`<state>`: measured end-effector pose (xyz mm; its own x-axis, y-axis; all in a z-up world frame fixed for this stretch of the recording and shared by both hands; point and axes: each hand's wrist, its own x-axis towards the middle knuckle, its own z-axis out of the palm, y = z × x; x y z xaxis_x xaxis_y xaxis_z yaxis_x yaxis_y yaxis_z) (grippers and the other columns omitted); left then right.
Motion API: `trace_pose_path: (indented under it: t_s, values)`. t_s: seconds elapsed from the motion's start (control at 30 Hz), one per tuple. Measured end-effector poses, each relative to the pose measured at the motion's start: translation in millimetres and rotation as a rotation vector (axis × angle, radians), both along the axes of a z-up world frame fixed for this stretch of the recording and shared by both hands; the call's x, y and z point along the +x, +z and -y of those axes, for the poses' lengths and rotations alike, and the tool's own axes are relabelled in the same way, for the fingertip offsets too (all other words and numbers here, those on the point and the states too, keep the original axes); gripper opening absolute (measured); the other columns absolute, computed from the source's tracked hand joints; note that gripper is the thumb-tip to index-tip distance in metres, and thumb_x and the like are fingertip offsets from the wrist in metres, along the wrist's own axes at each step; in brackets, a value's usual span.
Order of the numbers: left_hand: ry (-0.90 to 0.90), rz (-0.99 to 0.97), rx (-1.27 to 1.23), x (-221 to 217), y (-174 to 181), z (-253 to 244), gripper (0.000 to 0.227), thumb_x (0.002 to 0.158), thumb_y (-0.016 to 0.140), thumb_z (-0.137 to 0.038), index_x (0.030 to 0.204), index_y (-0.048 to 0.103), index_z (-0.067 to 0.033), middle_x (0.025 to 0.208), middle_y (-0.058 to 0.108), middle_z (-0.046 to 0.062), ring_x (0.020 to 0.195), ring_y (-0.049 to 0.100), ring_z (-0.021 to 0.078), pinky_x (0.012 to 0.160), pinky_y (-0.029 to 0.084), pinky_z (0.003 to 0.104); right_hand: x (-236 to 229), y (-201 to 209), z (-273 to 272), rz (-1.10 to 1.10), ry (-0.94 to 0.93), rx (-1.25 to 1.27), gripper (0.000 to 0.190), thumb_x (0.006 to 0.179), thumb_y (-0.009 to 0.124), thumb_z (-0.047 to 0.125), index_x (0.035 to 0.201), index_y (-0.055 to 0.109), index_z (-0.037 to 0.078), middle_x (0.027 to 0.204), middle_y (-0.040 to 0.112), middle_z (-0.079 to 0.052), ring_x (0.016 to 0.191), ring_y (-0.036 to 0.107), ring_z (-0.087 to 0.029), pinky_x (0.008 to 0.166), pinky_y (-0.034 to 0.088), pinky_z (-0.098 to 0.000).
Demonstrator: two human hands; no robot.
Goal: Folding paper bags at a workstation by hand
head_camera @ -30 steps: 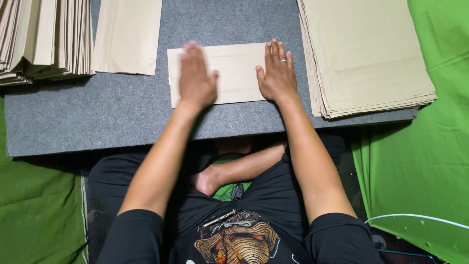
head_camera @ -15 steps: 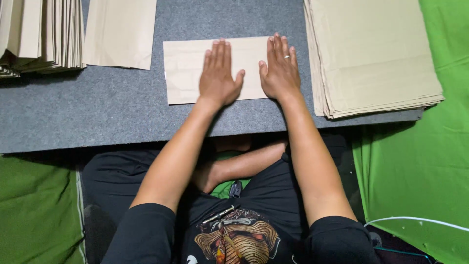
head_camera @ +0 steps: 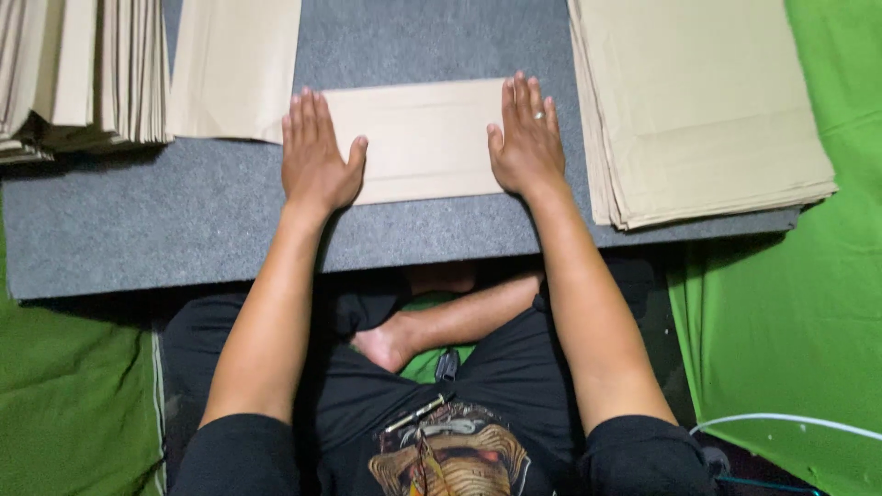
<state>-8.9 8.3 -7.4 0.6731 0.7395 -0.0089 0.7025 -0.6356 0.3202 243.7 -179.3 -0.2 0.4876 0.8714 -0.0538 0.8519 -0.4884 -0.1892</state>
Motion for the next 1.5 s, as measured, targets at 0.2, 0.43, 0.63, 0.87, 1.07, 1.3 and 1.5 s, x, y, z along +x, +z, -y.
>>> trace_pose_path:
  t_s: [0.2, 0.43, 0.63, 0.87, 1.07, 1.3, 1.5]
  values:
    - [-0.022, -0.003, 0.054, 15.3, 19.7, 18.7, 0.088, 0.106, 0.048, -0.050, 0.162, 0.022, 0.0115, 0.169, 0.020, 0.033, 0.159, 0.011, 0.0432, 0.129, 0.001, 0.051, -0.3, -7.6, 1.3, -0.001, -0.010, 0.044, 0.071, 0.107, 0.040, 0.037, 0.165, 0.023, 0.000, 0.172, 0.019, -0.024, 0.161, 0.011, -0.037, 0.128, 0.008, -0.0561]
    - [-0.304, 0.116, -0.002, 115.3, -1.9, 89.0, 0.078, 0.102, 0.051, -0.035, 0.160, 0.025, 0.0102, 0.167, 0.023, 0.033, 0.159, 0.015, 0.0431, 0.131, 0.005, 0.053, 4.6, -14.7, 1.0, 0.017, 0.004, 0.069, 0.069, 0.107, 0.040, 0.036, 0.164, 0.024, 0.001, 0.171, 0.021, -0.024, 0.160, 0.013, -0.037, 0.128, 0.010, -0.0559]
    - [-0.368, 0.004, -0.033, 138.3, -16.8, 100.1, 0.074, 0.103, 0.034, -0.035, 0.164, 0.017, 0.0026, 0.173, 0.013, 0.025, 0.162, 0.005, 0.0374, 0.132, 0.000, 0.050, 5.5, -17.2, 0.9, 0.019, 0.019, 0.064, 0.068, 0.108, 0.039, 0.035, 0.165, 0.023, 0.000, 0.171, 0.021, -0.024, 0.160, 0.013, -0.038, 0.128, 0.010, -0.0565]
    - [-0.252, -0.061, -0.037, 100.4, -0.5, 67.9, 0.086, 0.103, 0.038, -0.055, 0.165, 0.017, 0.0013, 0.173, 0.015, 0.023, 0.162, 0.009, 0.0355, 0.132, 0.002, 0.048, 1.6, -6.7, 1.2, -0.010, -0.003, 0.042, 0.069, 0.108, 0.037, 0.037, 0.165, 0.023, 0.001, 0.172, 0.019, -0.023, 0.161, 0.010, -0.037, 0.128, 0.008, -0.0550]
    - [-0.139, -0.107, -0.005, 48.8, 6.1, 30.1, 0.089, 0.103, 0.033, -0.059, 0.164, 0.012, 0.0018, 0.173, 0.010, 0.022, 0.161, 0.004, 0.0333, 0.130, 0.001, 0.046, 2.2, -4.7, -0.7, -0.002, 0.008, 0.025, 0.068, 0.108, 0.036, 0.033, 0.165, 0.020, -0.001, 0.172, 0.016, -0.021, 0.160, 0.009, -0.036, 0.128, 0.007, -0.0541]
    - [-0.057, -0.020, 0.009, 3.1, -7.1, 0.8, 0.083, 0.105, 0.032, -0.052, 0.164, 0.009, 0.0024, 0.173, 0.008, 0.020, 0.160, 0.002, 0.0322, 0.130, 0.002, 0.046, 0.5, 0.4, -1.6, -0.025, -0.011, -0.017, 0.067, 0.108, 0.029, 0.032, 0.165, 0.012, 0.001, 0.174, 0.008, -0.017, 0.160, 0.003, -0.033, 0.128, 0.002, -0.0511]
    - [-0.053, -0.047, -0.030, 2.3, -1.7, 1.7, 0.082, 0.105, 0.029, -0.050, 0.164, 0.006, 0.0026, 0.173, 0.004, 0.020, 0.160, -0.002, 0.0316, 0.129, -0.003, 0.045, -3.8, 6.5, -3.8, -0.042, -0.031, -0.019, 0.069, 0.108, 0.028, 0.035, 0.165, 0.013, 0.000, 0.174, 0.009, -0.017, 0.160, 0.002, -0.031, 0.128, 0.002, -0.0511]
